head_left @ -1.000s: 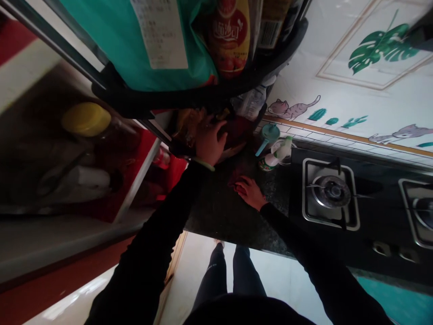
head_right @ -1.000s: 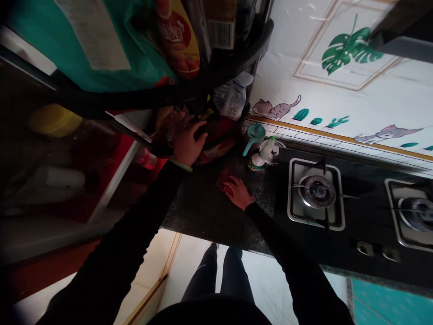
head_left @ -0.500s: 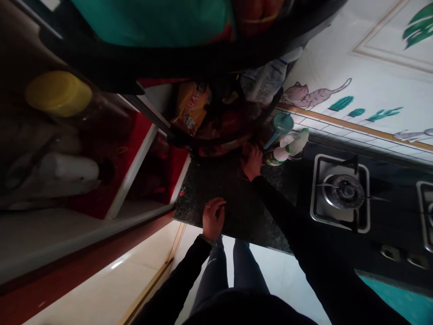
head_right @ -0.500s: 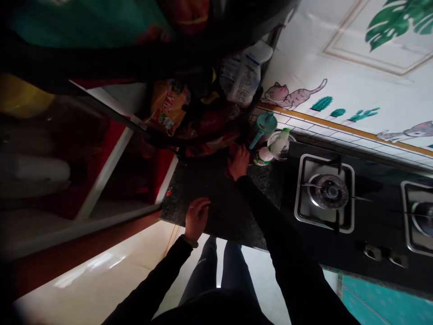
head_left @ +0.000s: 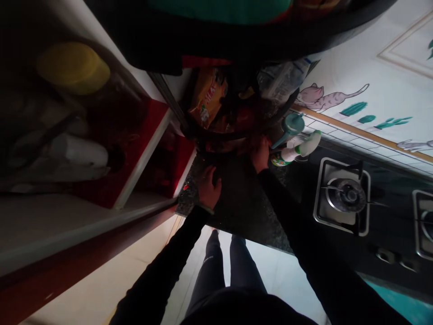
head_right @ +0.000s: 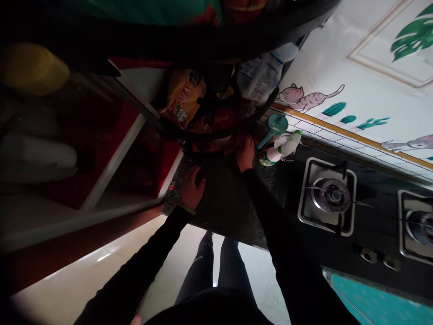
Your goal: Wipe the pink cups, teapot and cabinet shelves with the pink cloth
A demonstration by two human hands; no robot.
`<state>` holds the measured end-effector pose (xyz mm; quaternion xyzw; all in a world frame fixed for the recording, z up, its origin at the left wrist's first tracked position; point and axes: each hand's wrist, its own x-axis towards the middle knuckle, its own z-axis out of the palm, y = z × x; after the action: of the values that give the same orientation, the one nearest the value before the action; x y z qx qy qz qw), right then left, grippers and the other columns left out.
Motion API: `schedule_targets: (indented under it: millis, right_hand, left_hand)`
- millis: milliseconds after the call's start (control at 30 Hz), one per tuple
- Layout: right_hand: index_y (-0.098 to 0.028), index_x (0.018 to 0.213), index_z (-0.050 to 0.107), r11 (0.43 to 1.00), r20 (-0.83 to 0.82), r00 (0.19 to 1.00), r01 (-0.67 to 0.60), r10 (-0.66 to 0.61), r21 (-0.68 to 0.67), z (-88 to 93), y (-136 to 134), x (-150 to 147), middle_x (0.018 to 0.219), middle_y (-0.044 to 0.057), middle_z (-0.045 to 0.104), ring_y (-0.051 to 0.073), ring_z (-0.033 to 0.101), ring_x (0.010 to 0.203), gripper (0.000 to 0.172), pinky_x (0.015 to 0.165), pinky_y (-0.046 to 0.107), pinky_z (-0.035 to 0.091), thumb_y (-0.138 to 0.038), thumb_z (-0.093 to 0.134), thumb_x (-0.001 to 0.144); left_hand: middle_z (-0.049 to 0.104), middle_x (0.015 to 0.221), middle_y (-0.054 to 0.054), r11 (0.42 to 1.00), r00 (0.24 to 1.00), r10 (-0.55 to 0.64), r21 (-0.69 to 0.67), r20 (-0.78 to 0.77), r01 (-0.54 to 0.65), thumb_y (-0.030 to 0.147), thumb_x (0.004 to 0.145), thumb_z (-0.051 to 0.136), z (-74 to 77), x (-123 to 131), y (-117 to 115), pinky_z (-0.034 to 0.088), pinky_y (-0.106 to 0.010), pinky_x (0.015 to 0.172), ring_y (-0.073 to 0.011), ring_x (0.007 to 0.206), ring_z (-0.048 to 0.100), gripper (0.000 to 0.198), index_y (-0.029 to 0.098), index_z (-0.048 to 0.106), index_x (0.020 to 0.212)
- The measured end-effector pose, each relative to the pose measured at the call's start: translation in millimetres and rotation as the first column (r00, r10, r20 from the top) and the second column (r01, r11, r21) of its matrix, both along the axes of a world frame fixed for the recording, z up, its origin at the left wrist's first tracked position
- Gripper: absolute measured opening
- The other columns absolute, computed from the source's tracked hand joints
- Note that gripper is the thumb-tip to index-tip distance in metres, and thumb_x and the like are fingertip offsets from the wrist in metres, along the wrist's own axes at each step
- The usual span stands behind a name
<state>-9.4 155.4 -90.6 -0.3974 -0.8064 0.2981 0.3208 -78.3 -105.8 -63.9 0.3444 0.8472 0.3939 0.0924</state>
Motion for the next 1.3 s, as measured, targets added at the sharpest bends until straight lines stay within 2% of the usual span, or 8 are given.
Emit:
schedule_targets:
  millis: [100, 267, 400, 667, 833, 1000, 1133, 1300]
  right_hand:
    - [-0.018, 0.117, 0.062, 0.999, 0.043, 0.999, 0.022, -0.020, -0.050, -9.4, -24.7, -7.1, 0.145, 0.015, 0.053, 0.023, 0.046, 0.140, 0.047, 0.123, 0.049, 0.038, -0.002, 0.042, 0.077]
    - [-0.021, 0.112, 0.067, 0.933, 0.019, 0.941, -0.333, 0.338, -0.134, 2.2, -93.0, 39.3, 0.131, 0.011, 0.065, 0.024, 0.059, 0.127, 0.037, 0.113, 0.047, 0.048, -0.009, 0.045, 0.085]
    - [-0.018, 0.119, 0.065, 0.993, 0.051, 0.993, -0.099, 0.102, -0.057, 4.1, -79.7, 59.6, 0.128, 0.014, 0.065, 0.028, 0.059, 0.123, 0.033, 0.109, 0.051, 0.048, -0.019, 0.048, 0.091]
    - [-0.013, 0.112, 0.069, 0.977, 0.188, 0.959, -0.215, 0.212, -0.008, -11.6, -134.0, -19.5, 0.124, 0.019, 0.065, 0.035, 0.047, 0.130, 0.029, 0.118, 0.059, 0.031, -0.015, 0.045, 0.095]
    - [-0.020, 0.113, 0.069, 0.878, 0.019, 0.888, -0.450, 0.459, -0.165, 5.7, -141.1, -5.1, 0.103, 0.008, 0.071, 0.023, 0.065, 0.100, 0.031, 0.106, 0.044, 0.047, -0.021, 0.040, 0.103]
    - [-0.017, 0.121, 0.065, 0.997, 0.005, 0.998, -0.056, 0.056, -0.050, -2.6, -104.4, 25.2, 0.117, 0.015, 0.068, 0.030, 0.060, 0.112, 0.032, 0.102, 0.051, 0.048, -0.032, 0.047, 0.100]
    - [-0.013, 0.131, 0.056, 0.981, 0.190, 0.967, -0.182, 0.167, 0.063, -17.0, -99.0, 25.9, 0.141, 0.022, 0.056, 0.037, 0.048, 0.131, 0.056, 0.112, 0.060, 0.039, -0.039, 0.071, 0.084]
    - [-0.012, 0.124, 0.059, 0.982, 0.262, 0.950, -0.186, 0.172, 0.029, -24.0, -127.7, -7.3, 0.134, 0.024, 0.060, 0.036, 0.053, 0.121, 0.036, 0.106, 0.056, 0.042, -0.021, 0.058, 0.089]
  left_hand:
    - [0.057, 0.151, -0.015, 0.998, 0.998, 0.060, 0.008, 0.027, -0.061, 0.024, 0.090, 0.063, -18.3, -7.2, -0.3, 0.041, -0.053, 0.123, -0.0302, 0.143, 0.052, 0.051, 0.019, 0.057, 0.141]
    - [0.057, 0.150, -0.018, 0.988, 0.985, 0.151, -0.011, 0.083, -0.151, 0.023, 0.089, 0.062, -39.1, -18.8, -18.8, 0.040, -0.056, 0.123, -0.0324, 0.144, 0.051, 0.056, 0.018, 0.054, 0.144]
    - [0.055, 0.154, -0.015, 0.980, 0.977, 0.201, -0.016, 0.075, -0.200, 0.025, 0.089, 0.064, -45.8, -31.7, -36.6, 0.038, -0.053, 0.126, -0.0305, 0.147, 0.049, 0.059, 0.021, 0.052, 0.147]
    - [0.053, 0.156, -0.017, 0.969, 0.963, 0.245, -0.008, 0.116, -0.245, 0.026, 0.092, 0.061, -34.9, -37.1, -42.9, 0.038, -0.050, 0.127, -0.0292, 0.148, 0.048, 0.059, 0.018, 0.050, 0.149]
    - [0.054, 0.156, -0.014, 0.969, 0.961, 0.237, 0.037, 0.140, -0.245, 0.029, 0.096, 0.058, -21.1, -33.6, -42.9, 0.042, -0.048, 0.124, -0.0267, 0.146, 0.051, 0.056, 0.021, 0.049, 0.151]
    - [0.054, 0.155, -0.016, 0.971, 0.968, 0.232, 0.034, 0.091, -0.236, 0.030, 0.096, 0.059, -18.8, -34.9, -49.4, 0.040, -0.049, 0.125, -0.0281, 0.146, 0.051, 0.054, 0.019, 0.051, 0.148]
    - [0.054, 0.154, -0.018, 0.987, 0.984, 0.162, 0.001, 0.070, -0.163, 0.026, 0.093, 0.061, -29.7, -40.5, -31.7, 0.040, -0.052, 0.125, -0.0306, 0.146, 0.049, 0.053, 0.016, 0.055, 0.145]
    - [0.060, 0.146, -0.020, 0.991, 0.990, 0.134, -0.024, 0.034, -0.133, 0.016, 0.085, 0.064, -45.4, -55.1, 15.8, 0.038, -0.055, 0.124, -0.0335, 0.144, 0.051, 0.046, 0.014, 0.063, 0.131]
